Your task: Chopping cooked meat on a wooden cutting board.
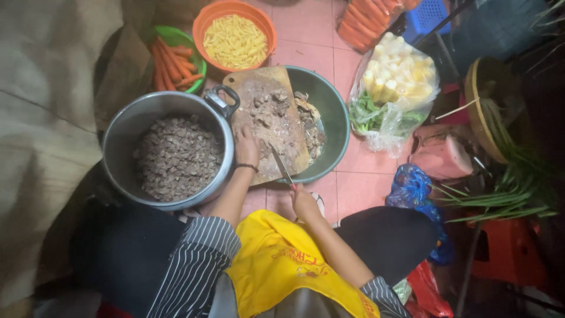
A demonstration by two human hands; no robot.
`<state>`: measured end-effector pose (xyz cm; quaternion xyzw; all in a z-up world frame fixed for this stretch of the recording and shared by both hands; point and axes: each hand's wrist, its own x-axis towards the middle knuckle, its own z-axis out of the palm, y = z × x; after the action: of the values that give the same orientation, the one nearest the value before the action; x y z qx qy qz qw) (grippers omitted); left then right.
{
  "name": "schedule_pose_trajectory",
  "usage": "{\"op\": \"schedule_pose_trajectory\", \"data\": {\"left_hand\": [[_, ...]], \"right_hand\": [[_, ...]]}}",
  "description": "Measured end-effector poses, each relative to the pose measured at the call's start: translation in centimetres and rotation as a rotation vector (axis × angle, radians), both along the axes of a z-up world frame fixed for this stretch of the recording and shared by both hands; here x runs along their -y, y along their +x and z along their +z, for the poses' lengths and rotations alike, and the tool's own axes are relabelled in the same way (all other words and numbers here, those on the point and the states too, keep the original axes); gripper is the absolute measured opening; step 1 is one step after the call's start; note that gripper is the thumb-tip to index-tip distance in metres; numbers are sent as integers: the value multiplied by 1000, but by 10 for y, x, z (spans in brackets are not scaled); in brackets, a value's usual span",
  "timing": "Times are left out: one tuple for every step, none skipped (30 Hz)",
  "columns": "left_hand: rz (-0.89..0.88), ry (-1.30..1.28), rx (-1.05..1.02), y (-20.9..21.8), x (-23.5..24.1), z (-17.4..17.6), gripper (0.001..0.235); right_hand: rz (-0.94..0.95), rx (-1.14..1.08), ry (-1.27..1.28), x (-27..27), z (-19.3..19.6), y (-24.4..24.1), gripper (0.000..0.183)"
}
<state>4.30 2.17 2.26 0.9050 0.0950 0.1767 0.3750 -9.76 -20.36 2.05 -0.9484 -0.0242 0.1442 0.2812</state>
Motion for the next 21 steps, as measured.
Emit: {"op": "schedule_pose_trajectory", "data": {"left_hand": [[5, 1, 6, -5, 0, 4, 51], [15, 106, 58, -12, 2, 7, 40], [25, 211, 109, -18, 3, 10, 29], [28, 208, 106, -23, 9, 3, 29], [-143, 106, -20, -28, 15, -5, 25], [-317, 3, -140, -31, 21, -13, 26], [-316, 0, -140, -30, 30, -14, 26], [-419, 6, -26, -29, 37, -14, 31], [-522, 12, 88, -28, 45, -15, 38], [-521, 11, 88, -28, 46, -18, 38], [-540, 85, 92, -27, 47, -22, 34], [-559, 161, 98, -25, 46, -25, 30], [-557, 164, 99, -18, 43, -48, 30], [-537, 113, 147, -13, 40, -71, 22], [-516, 63, 194, -7, 37, -94, 14], [-517, 65, 189, -13, 30, -77, 14], [-509, -58, 30, -19, 23, -59, 11], [-500, -178, -124, -22, 16, -41, 11], [-501, -175, -125, -23, 14, -29, 11], [-494, -168, -122, -24, 13, -17, 12], [-486, -161, -119, -26, 11, -5, 18]], "right_hand": [[5, 6, 1, 2, 9, -1, 37], [4, 29, -16, 6, 17, -4, 35], [2, 52, -33, 9, 26, -6, 32], [5, 50, -37, 7, 45, -9, 32], [-66, 32, -33, 5, 63, -12, 34], [-140, 18, -29, 2, 82, -13, 36], [-139, 18, -32, 8, 78, -14, 36], [-146, 6, -49, 12, 74, -14, 33], [-154, -7, -67, 17, 71, -15, 31], [-152, -7, -67, 19, 69, -16, 31], [-157, -49, -93, 20, 68, -16, 31], [-163, -90, -117, 21, 66, -15, 31], [-161, -88, -115, 19, 67, -14, 31], [-153, -101, -102, 18, 67, -16, 30], [-145, -114, -89, 16, 68, -16, 30], [-145, -118, -86, 17, 58, -19, 30], [-120, -105, -87, 18, 49, -21, 31], [-97, -87, -88, 18, 39, -21, 32], [-99, -87, -85, 10, 51, -23, 32], [-80, -45, -92, 4, 63, -27, 32], [-61, -3, -98, -3, 75, -30, 32]]}}
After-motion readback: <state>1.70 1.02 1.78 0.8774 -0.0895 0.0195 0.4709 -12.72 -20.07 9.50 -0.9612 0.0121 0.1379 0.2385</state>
